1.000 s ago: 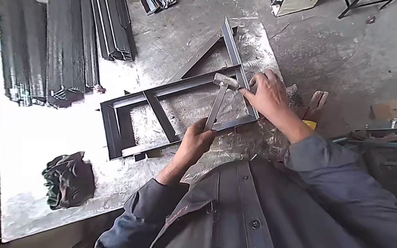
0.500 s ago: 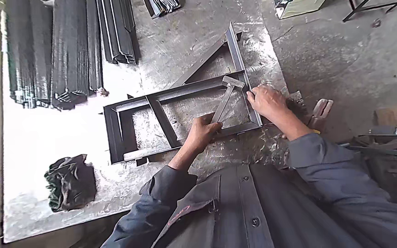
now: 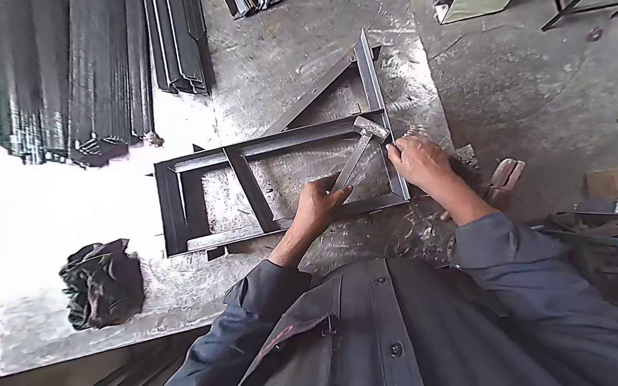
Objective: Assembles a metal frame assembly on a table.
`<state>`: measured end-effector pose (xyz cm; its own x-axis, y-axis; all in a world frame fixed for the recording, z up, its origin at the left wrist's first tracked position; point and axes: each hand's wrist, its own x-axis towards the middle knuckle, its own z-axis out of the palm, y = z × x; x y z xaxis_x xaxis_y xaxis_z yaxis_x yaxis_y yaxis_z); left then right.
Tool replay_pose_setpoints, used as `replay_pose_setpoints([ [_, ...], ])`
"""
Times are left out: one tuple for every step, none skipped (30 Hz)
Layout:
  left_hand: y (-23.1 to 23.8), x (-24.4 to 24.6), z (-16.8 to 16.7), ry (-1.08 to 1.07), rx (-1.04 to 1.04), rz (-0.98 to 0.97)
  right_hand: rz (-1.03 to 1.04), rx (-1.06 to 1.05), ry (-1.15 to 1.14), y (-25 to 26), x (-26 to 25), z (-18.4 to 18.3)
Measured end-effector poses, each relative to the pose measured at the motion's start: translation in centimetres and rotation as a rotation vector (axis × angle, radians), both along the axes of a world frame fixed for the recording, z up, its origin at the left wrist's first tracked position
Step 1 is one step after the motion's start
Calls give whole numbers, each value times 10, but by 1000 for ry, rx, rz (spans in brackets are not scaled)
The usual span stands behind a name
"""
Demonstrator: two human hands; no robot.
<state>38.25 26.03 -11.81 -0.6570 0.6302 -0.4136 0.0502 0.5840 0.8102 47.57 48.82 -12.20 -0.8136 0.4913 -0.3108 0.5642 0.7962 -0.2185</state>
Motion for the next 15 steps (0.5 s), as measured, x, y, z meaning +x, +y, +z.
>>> replay_pose_setpoints([
  [-1,2,-3,18,17,32,-1,0,11,0,1,-1],
  [-1,4,-5,37,55,65,-4,3,14,0,1,-1],
  [-1,5,-6,35,101,86,-11,5,12,-1,1,0],
  [-3,5,-5,22,147,84,-18,7,3,-2,1,0],
  [-5,5,-4,8,180,50,-24,10,0,-2,1,0],
  [-8,4,-2,8,186,-17,-29,14,0,-3,1,0],
  [-10,2,-1,40,165,-92,-35,16,-2,-3,1,0],
  [-10,2,-1,99,135,-149,-43,20,4,-4,1,-1],
  [-8,3,-2,172,102,-176,-48,27,20,-4,1,-1],
  [-5,6,-3,251,76,-172,-52,26,29,-5,1,-2],
  [-3,9,-4,312,48,-154,-58,19,28,-6,1,-1],
  [0,10,-5,355,27,-133,-67,14,25,-6,0,0],
  [2,11,-5,383,10,-115,-73,14,20,-5,-1,0],
  [4,13,-6,401,-1,-97,-73,13,7,-5,-1,0],
  [5,15,-6,413,-7,-80,-66,15,-1,-4,-1,-1],
])
